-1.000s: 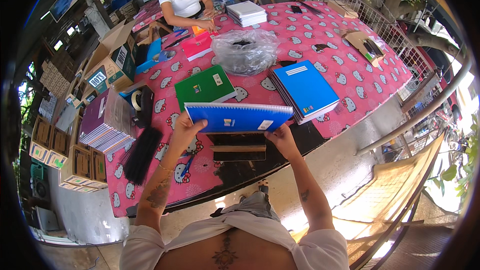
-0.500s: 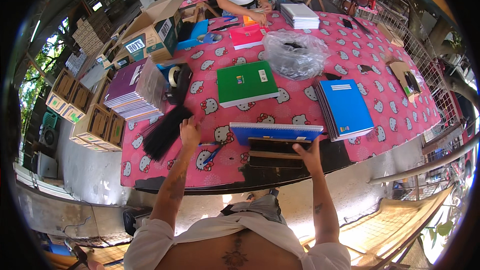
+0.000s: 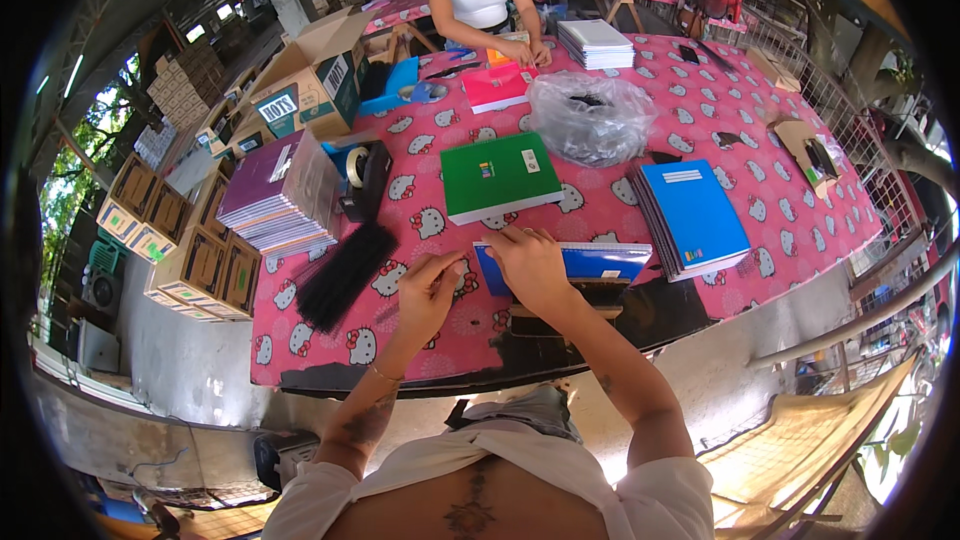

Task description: The person picks up notebooks one by one from a stack, turns them over, and places them into a separate pile on the table.

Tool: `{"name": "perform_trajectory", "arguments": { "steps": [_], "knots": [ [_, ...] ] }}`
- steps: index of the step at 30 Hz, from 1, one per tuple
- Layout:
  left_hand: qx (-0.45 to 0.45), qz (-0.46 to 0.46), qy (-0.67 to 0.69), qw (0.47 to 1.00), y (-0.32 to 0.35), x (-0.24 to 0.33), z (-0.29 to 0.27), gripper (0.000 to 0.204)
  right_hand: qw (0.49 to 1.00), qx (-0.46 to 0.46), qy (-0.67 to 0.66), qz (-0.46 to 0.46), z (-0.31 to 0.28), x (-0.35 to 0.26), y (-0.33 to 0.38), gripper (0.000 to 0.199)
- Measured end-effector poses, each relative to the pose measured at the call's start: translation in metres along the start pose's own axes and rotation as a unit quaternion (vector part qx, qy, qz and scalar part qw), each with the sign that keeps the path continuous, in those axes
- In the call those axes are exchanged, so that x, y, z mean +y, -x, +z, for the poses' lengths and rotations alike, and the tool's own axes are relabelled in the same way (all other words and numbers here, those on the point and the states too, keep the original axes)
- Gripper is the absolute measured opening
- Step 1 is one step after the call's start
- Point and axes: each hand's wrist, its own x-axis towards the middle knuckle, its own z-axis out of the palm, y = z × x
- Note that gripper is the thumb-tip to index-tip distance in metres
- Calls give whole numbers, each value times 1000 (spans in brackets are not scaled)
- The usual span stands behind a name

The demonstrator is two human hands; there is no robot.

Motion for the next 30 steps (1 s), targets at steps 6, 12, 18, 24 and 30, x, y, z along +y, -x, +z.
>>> {"name": "perform_trajectory", "arguments": {
  "steps": [6,12,18,24,30],
  "knots": [
    [-32,-7,-14,999,-11,-12,8,18,999,5,-44,19,1,6,-1,18],
    [-82,-77,-62,992,-20,-25,5,14,999,18,23,-14,0,1,-2,31],
    [-52,63,-56,995,-27,-17,6,14,998,26,53,-34,6,3,6,32],
    [-49,37,-82,995,-25,-20,8,15,1000,-14,17,12,0,2,-3,24],
    [-11,22,-103,994,-22,-28,11,17,1000,12,-22,17,5,4,-2,21]
  ]
}}
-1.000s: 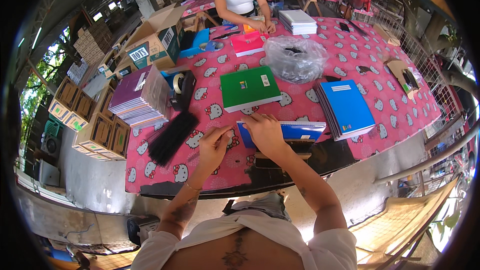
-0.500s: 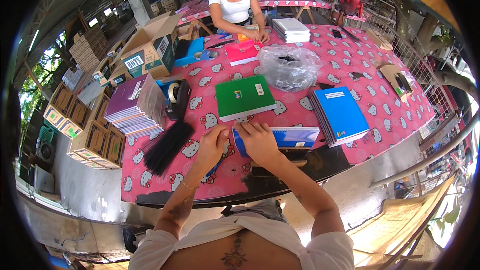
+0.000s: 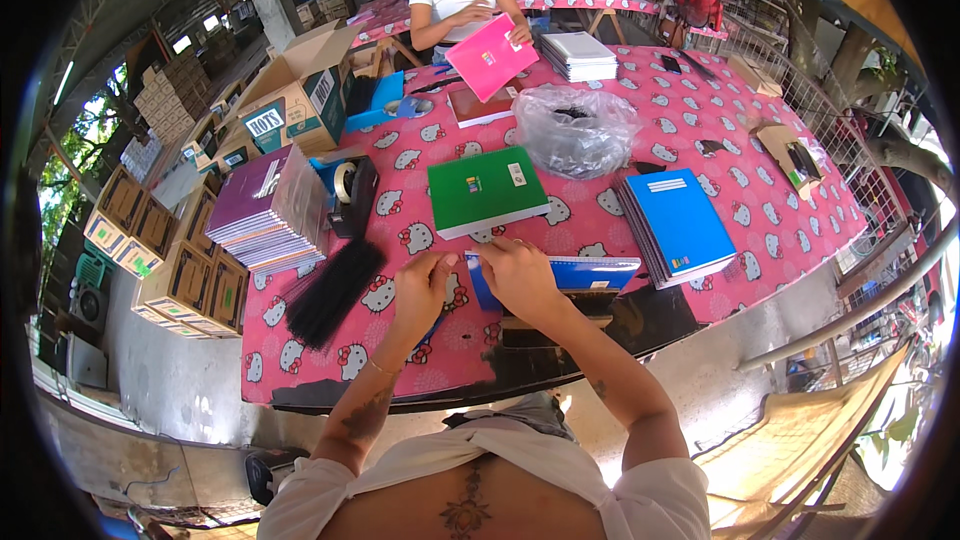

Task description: The person picks up notebooks one by one from a stack, turns them over, and places them into a separate pile on the table.

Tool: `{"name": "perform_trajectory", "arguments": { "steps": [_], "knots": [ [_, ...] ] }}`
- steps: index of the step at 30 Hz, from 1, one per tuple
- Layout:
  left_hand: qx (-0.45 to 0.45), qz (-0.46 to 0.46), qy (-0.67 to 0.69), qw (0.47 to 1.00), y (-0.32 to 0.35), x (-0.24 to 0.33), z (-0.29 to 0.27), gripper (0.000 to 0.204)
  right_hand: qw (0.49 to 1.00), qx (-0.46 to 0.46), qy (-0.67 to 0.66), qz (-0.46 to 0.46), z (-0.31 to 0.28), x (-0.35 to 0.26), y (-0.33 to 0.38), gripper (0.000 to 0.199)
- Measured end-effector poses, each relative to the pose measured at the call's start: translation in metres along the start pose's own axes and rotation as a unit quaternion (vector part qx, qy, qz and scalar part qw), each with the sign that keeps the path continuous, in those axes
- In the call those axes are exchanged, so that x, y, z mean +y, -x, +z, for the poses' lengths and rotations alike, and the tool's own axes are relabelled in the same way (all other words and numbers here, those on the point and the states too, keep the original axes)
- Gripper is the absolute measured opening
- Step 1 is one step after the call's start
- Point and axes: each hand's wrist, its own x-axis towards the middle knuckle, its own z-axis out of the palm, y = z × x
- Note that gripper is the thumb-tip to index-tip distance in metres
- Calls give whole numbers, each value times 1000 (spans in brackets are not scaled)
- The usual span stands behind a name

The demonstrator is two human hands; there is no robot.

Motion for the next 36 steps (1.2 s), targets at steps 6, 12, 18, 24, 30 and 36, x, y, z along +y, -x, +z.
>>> {"name": "perform_trajectory", "arguments": {
  "steps": [6,12,18,24,30,36],
  "knots": [
    [-9,-33,68,997,0,2,1,16,1000,-24,-16,6,-3,-3,-1,19],
    [-31,-7,74,997,-2,10,-6,14,999,-18,-32,39,-4,-1,-2,16],
    [10,0,53,999,-1,3,1,13,999,-11,-26,30,-2,0,-2,13],
    [-24,16,-6,1000,-12,10,-7,14,997,-33,-70,23,-11,-2,-3,11],
    [-254,91,-28,962,-41,-10,-14,21,989,-48,-139,3,-14,13,-12,10],
    [-248,72,-35,965,-45,-1,-18,29,989,-76,-130,-14,-9,24,-8,12]
  ]
}}
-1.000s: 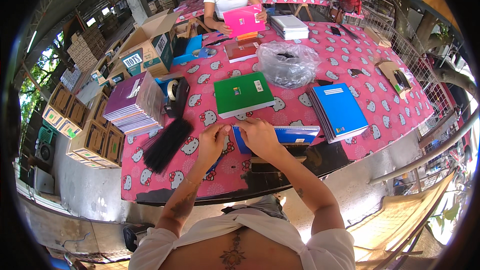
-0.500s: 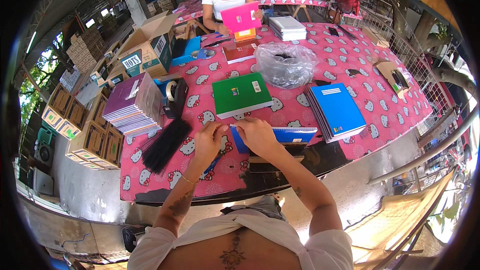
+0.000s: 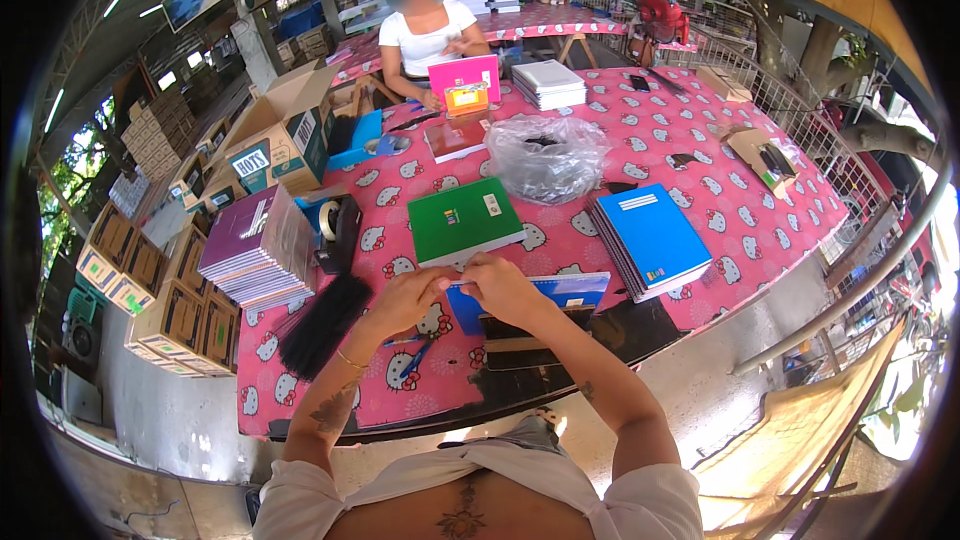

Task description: The person picks up notebooks one by one from a stack, turns them over, and places them into a separate pile on the table.

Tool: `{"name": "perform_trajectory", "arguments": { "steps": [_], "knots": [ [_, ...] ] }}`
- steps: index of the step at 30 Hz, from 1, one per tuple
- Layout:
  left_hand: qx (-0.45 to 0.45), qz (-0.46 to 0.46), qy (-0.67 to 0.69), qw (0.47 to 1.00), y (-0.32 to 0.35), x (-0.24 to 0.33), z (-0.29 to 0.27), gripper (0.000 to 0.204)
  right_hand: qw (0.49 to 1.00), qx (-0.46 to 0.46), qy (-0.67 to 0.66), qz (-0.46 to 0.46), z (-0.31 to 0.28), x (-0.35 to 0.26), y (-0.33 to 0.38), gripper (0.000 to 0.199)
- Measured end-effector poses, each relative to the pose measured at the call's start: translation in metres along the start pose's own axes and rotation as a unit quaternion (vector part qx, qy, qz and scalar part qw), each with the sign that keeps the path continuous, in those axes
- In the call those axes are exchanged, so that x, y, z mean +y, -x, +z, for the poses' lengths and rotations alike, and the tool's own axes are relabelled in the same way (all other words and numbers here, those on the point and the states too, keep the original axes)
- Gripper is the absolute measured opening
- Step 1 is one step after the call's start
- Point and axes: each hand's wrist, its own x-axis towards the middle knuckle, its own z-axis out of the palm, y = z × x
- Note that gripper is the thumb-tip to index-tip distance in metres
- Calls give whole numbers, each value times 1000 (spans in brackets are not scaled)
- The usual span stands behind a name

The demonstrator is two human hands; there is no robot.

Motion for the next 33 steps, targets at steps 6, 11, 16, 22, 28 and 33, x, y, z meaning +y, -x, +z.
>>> {"name": "perform_trajectory", "arguments": {
  "steps": [6,11,16,22,28,33],
  "knots": [
    [26,42,-6,999,1,7,4,27,991,-57,113,37,-41,-14,12,22],
    [28,59,-77,995,-4,-2,16,47,974,-115,151,127,-48,-6,20,22],
    [109,-38,-251,961,7,30,85,83,979,-68,154,113,-38,17,24,22],
    [162,-50,-369,914,-10,13,54,86,970,-123,170,122,-42,-1,14,20],
    [79,14,-284,955,11,21,84,84,982,-77,145,94,-40,12,22,22],
    [38,31,-305,951,32,30,94,80,987,-60,144,28,-62,7,27,24]
  ]
}}
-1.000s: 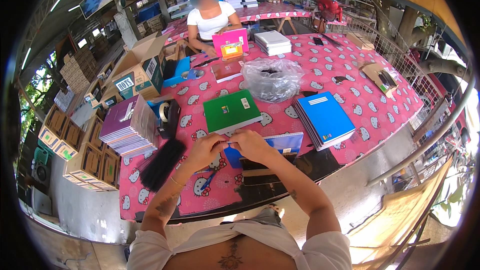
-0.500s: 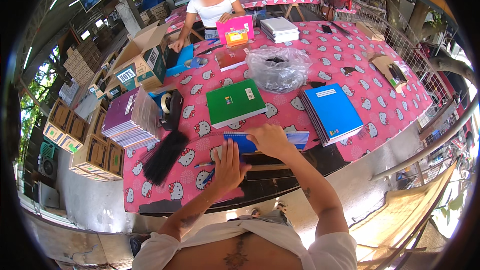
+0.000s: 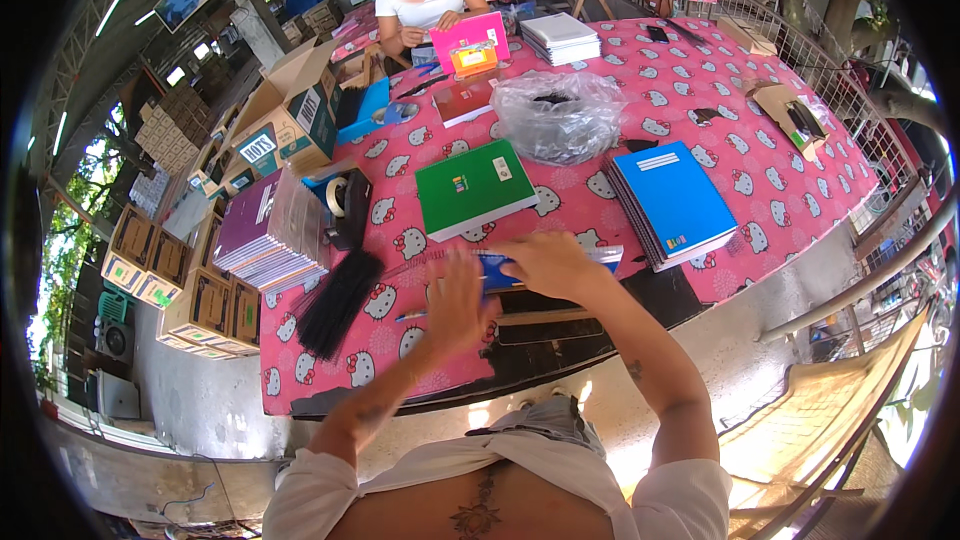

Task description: The person picks up notebooks one by one from a stack, turns them over, and places them into a separate pile on the table.

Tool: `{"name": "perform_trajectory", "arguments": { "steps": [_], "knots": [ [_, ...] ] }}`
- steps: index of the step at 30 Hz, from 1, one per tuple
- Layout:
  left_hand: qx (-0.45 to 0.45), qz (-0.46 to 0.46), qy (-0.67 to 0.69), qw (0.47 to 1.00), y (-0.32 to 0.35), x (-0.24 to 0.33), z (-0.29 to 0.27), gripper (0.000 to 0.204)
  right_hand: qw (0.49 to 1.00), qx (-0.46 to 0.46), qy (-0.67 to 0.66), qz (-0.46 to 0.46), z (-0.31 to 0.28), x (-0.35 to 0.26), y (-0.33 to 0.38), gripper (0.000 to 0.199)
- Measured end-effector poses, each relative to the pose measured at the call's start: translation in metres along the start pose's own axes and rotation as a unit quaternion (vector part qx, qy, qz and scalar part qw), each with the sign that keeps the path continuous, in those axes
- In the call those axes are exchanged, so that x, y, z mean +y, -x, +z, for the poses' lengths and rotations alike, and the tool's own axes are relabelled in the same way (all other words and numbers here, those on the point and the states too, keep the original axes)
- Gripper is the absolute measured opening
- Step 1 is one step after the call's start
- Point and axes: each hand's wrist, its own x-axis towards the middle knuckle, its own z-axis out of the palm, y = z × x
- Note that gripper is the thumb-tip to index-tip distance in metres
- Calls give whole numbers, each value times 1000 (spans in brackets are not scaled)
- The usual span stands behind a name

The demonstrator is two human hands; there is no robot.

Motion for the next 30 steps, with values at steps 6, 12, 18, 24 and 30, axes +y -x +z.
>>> {"name": "perform_trajectory", "arguments": {
  "steps": [6,12,18,24,30],
  "knots": [
    [83,-84,-23,993,-61,-11,-23,84,990,-126,23,55,-12,35,6,26],
    [71,-90,-48,992,-53,13,-18,82,995,-103,5,15,-11,48,10,24],
    [-110,39,14,993,-39,46,-18,80,996,-90,0,5,-5,48,12,23],
    [11,8,11,1000,-41,50,3,89,996,-89,-2,-9,-12,49,17,47],
    [100,-61,99,988,-73,43,-41,67,955,113,-270,58,-39,91,80,76]
  ]
}}
